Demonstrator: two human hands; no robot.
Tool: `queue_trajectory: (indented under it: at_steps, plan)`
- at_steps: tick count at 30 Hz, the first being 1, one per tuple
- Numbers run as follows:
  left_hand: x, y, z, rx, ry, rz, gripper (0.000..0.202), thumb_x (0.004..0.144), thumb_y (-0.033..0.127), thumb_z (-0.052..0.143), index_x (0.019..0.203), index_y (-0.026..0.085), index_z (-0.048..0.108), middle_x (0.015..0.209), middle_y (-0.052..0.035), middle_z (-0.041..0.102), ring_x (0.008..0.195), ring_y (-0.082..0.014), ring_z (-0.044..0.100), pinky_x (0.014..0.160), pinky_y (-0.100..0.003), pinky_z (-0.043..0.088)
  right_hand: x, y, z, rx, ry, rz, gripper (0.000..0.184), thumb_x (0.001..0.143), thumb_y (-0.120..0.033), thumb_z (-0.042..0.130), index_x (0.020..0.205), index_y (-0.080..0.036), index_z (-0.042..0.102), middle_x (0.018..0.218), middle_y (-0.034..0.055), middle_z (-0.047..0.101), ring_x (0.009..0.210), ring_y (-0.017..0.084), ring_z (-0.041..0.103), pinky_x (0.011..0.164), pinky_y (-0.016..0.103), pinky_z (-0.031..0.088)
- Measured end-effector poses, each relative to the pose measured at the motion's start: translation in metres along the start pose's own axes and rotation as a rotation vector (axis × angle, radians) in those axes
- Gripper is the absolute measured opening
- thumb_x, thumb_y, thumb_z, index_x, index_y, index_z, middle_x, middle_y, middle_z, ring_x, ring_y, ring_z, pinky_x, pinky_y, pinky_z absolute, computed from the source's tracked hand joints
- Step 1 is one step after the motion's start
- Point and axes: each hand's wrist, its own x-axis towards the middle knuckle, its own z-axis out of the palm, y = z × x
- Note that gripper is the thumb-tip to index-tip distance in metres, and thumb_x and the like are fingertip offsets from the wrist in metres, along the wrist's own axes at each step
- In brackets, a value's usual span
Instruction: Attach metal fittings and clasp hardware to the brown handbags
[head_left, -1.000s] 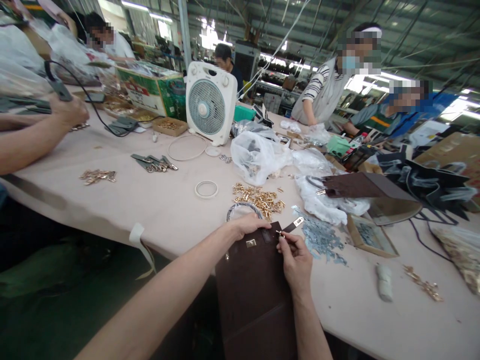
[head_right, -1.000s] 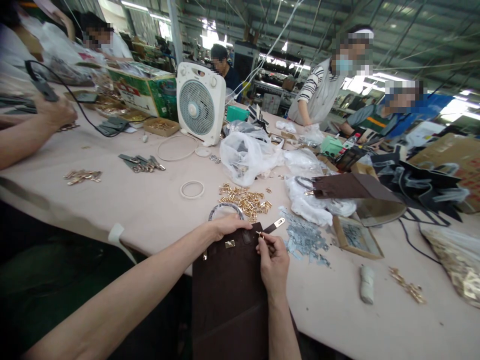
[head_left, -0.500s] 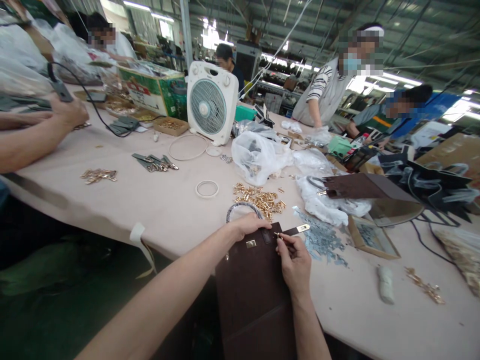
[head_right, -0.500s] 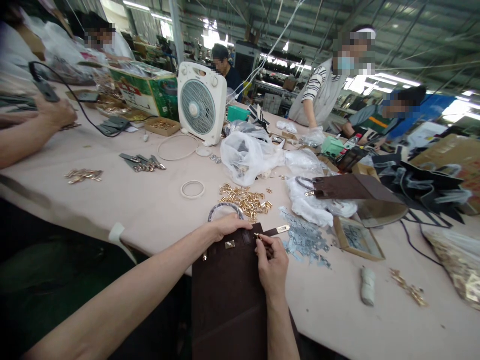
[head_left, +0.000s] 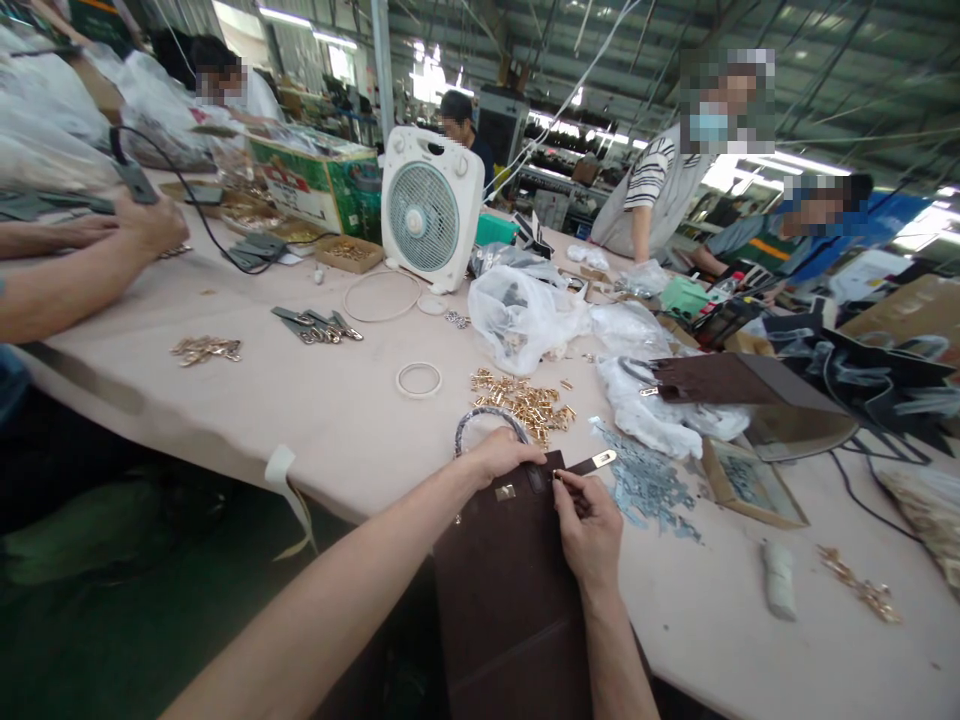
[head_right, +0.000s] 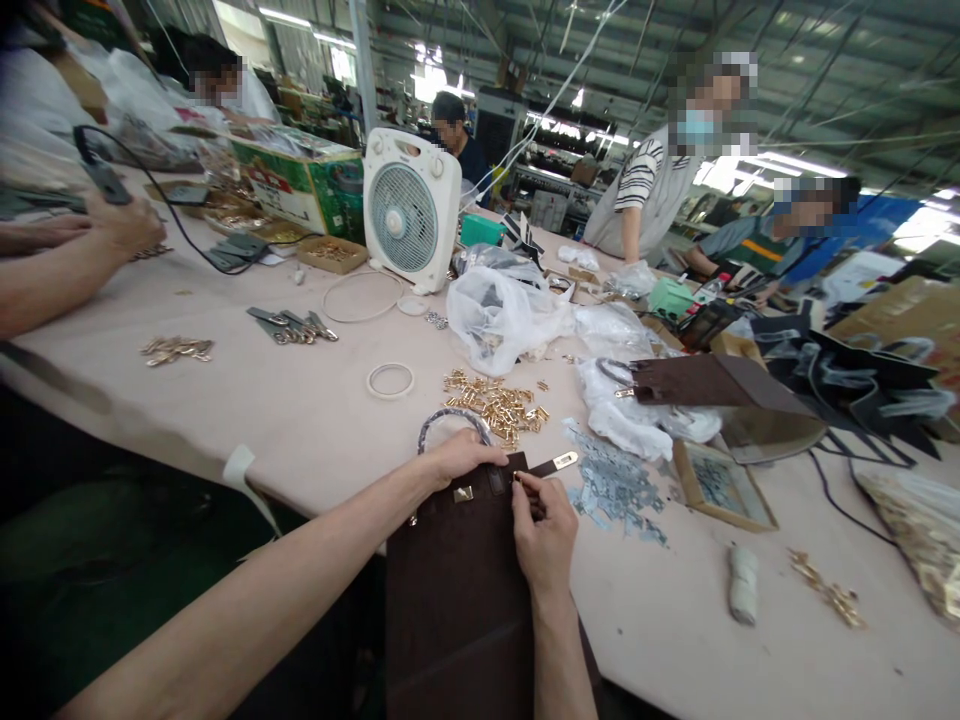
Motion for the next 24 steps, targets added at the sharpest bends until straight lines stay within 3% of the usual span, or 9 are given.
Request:
queue_trajectory:
  at_steps: [17,24]
  plan:
    - [0.004,-0.013,-0.002,0.020,0.006,0.121,0.015,0.063,0.025,0.079,0.067,0.014,0.071,0.064,0.0009,0.067,0.060,-0.0127,0.058,0.056,-0.022,0.044,0.003,-0.003,0.008,-0.145,-0.091,-0.059,0.024,0.098,-0.040,0.061,0.103,-0.021,0.076,0.086,0.0049,0.066,0.073,0.018,0.063,0.070,0.033,0.055]
    - [0.003,-0.012,-0.001,0.002,-0.002,0.093,0.017,0.065,0.028,0.079,0.067,0.014,0.069,0.066,-0.0010,0.069,0.059,-0.0136,0.059,0.055,-0.024,0.045,-0.002,-0.001,-0.009,0.109,-0.159,0.132,0.034,0.101,-0.044,0.055,0.121,-0.022,0.072,0.077,0.0007,0.065,0.069,0.016,0.061,0.068,0.031,0.051]
